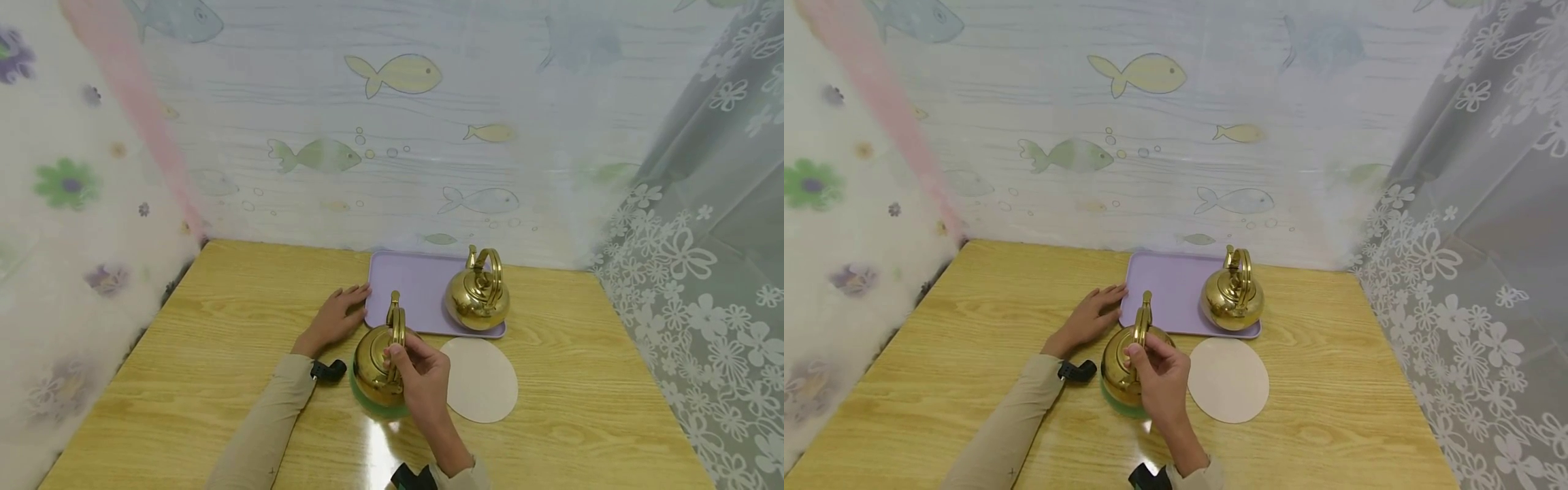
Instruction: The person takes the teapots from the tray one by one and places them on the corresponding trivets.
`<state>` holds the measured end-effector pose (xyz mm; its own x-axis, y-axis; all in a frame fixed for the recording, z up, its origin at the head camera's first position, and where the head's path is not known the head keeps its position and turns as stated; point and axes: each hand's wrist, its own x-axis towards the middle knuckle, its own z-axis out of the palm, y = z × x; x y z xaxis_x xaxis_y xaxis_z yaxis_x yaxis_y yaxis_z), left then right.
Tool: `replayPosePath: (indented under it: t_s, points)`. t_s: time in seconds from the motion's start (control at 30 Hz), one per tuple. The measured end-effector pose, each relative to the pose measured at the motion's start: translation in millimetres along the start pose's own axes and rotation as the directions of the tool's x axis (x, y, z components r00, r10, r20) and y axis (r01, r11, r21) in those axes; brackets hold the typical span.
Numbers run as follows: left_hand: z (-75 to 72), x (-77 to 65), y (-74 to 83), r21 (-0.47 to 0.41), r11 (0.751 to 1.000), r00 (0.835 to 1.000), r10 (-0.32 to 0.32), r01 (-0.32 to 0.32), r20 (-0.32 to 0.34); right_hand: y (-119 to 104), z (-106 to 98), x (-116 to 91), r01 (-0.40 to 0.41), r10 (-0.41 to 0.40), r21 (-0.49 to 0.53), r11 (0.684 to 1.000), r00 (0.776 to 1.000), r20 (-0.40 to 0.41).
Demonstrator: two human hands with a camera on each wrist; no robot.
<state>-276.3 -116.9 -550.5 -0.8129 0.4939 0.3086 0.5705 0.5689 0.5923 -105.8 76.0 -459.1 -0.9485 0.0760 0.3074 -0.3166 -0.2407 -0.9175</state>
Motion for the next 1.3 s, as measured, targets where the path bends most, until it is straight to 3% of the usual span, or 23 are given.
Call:
replayPosePath:
  t_s: [0.37, 0.97, 1.3]
  points:
    - [0.6, 0.5, -1.7, 0.012, 1.0, 1.0, 0.004, -0.005, 0.006, 0, -4, 4, 0.024, -0.022, -0.026, 0.999, 0.998, 0.059]
    - [1.3, 0.3, -1.9, 0.0, 1.0, 1.0, -0.008, 0.008, 0.011, 0, -10, 5, -0.032, 0.028, 0.034, 0.999, 0.993, 0.117]
    - [0.8, 1.3, -1.2, -0.012, 1.0, 1.0, -0.016, 0.016, 0.02, -2, -14, 7, -0.07, 0.067, 0.019, 0.997, 0.987, 0.146]
